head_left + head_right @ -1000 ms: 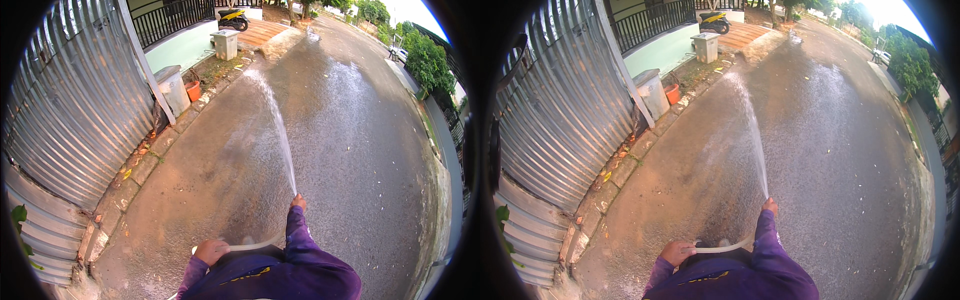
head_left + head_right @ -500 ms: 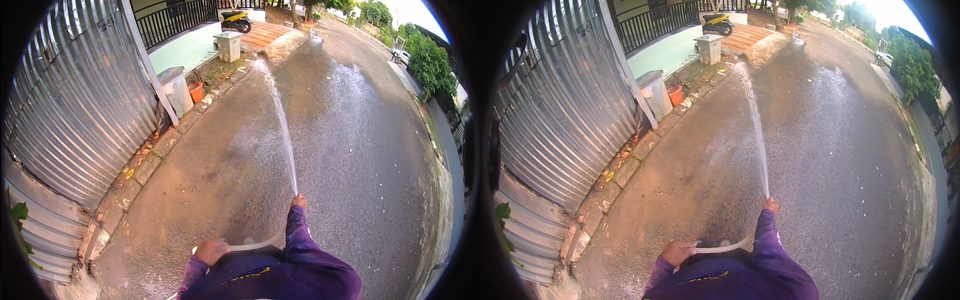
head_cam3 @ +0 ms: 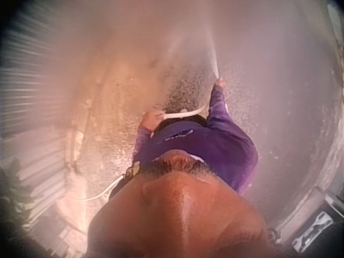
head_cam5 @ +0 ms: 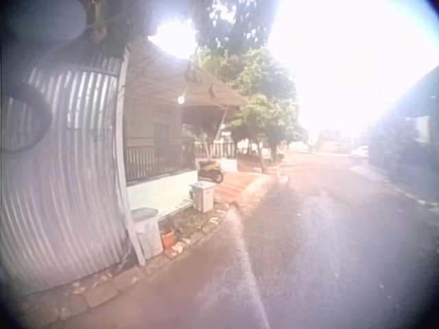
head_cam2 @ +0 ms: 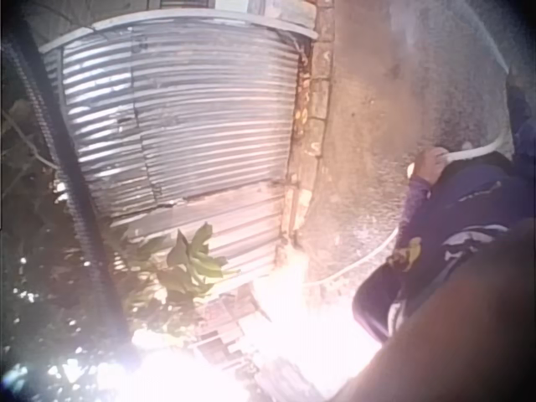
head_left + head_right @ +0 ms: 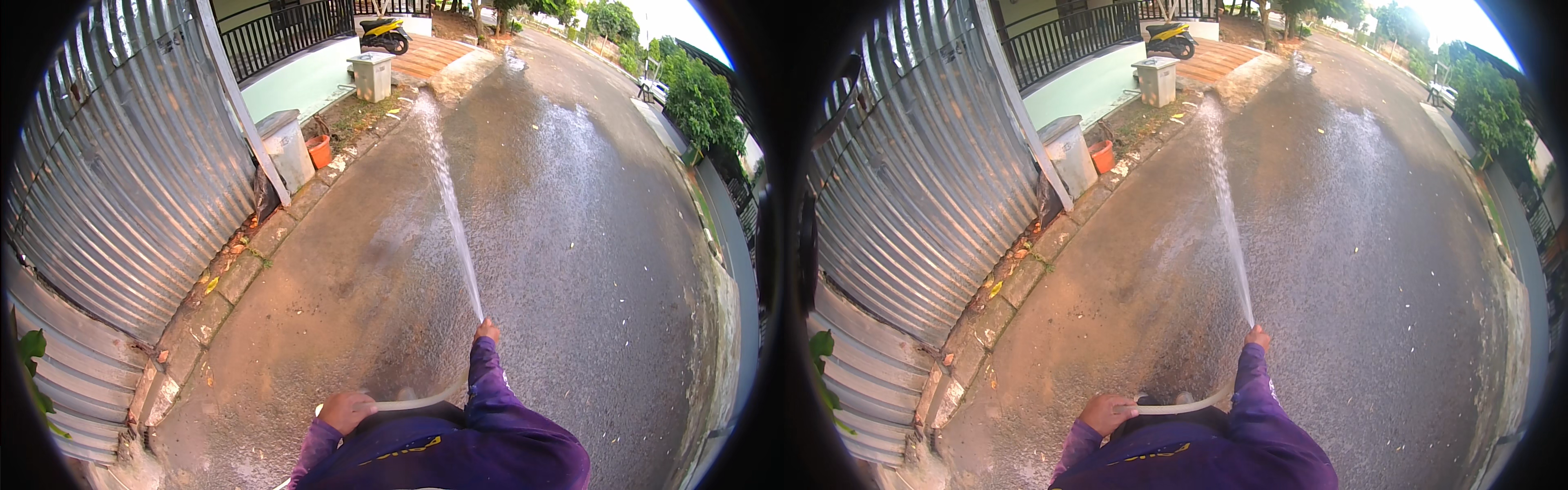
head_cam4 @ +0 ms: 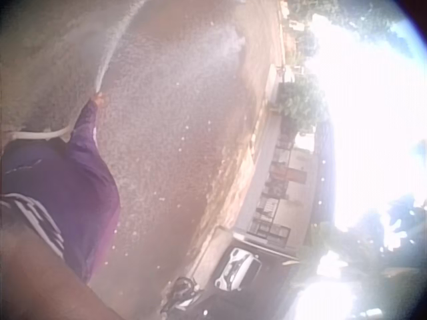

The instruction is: The person uses a hose to spray water on a paved driveway, moving the stream back and forth to wet the surface and displace debris. The person walks along the driveway while maintaining a steady spray.

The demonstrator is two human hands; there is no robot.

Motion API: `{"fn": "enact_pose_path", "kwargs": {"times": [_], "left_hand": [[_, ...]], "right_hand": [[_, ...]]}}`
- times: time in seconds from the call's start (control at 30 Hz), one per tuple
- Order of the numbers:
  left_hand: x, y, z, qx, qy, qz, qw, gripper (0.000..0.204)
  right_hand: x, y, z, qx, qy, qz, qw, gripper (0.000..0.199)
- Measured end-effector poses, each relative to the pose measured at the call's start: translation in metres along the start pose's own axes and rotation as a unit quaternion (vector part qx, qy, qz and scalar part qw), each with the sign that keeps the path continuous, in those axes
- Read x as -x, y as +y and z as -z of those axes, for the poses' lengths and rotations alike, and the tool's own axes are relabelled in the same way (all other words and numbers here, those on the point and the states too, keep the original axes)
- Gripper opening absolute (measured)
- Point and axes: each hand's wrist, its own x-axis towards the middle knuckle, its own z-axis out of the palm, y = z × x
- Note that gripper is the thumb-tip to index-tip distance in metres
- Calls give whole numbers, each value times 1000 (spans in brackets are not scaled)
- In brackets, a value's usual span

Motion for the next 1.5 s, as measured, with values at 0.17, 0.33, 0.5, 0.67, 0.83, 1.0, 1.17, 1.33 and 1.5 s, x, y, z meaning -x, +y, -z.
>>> {"fn": "enact_pose_path", "kwargs": {"times": [0.17, 0.33, 0.5, 0.67, 0.83, 1.0, 1.17, 1.33, 1.5], "left_hand": [[-1, -3, -2, -5, 3, -8, 1000, 36], [-1, 2, 1, 0, 7, -8, 1000, 35], [-4, 3, 0, -8, 11, -11, 1000, 34], [-5, -3, -1, -3, 13, -7, 1000, 34], [-8, -1, 0, -1, 8, -14, 1000, 35], [-8, 0, 1, -3, 8, -6, 1000, 36], [-12, -1, 1, -6, -1, -16, 1000, 35], [-12, 2, 1, 1, 12, -35, 999, 31], [-11, 0, 1, 7, 15, -19, 1000, 31]], "right_hand": [[-7, -9, -3, 6, 13, 3, 1000, 46], [-8, -24, -4, -44, -29, -28, 998, 50], [-16, -24, -9, -61, -22, -10, 998, 49], [-8, -21, -14, -29, 40, 73, 996, 46], [-30, 1, -26, -61, 9, 5, 998, 47], [-31, 2, -36, -79, 9, -21, 997, 42], [-41, 3, -32, -70, 29, -9, 997, 42], [-25, -14, -18, -37, 37, 13, 999, 47], [-15, -33, -5, -27, 1, 22, 999, 48]]}}
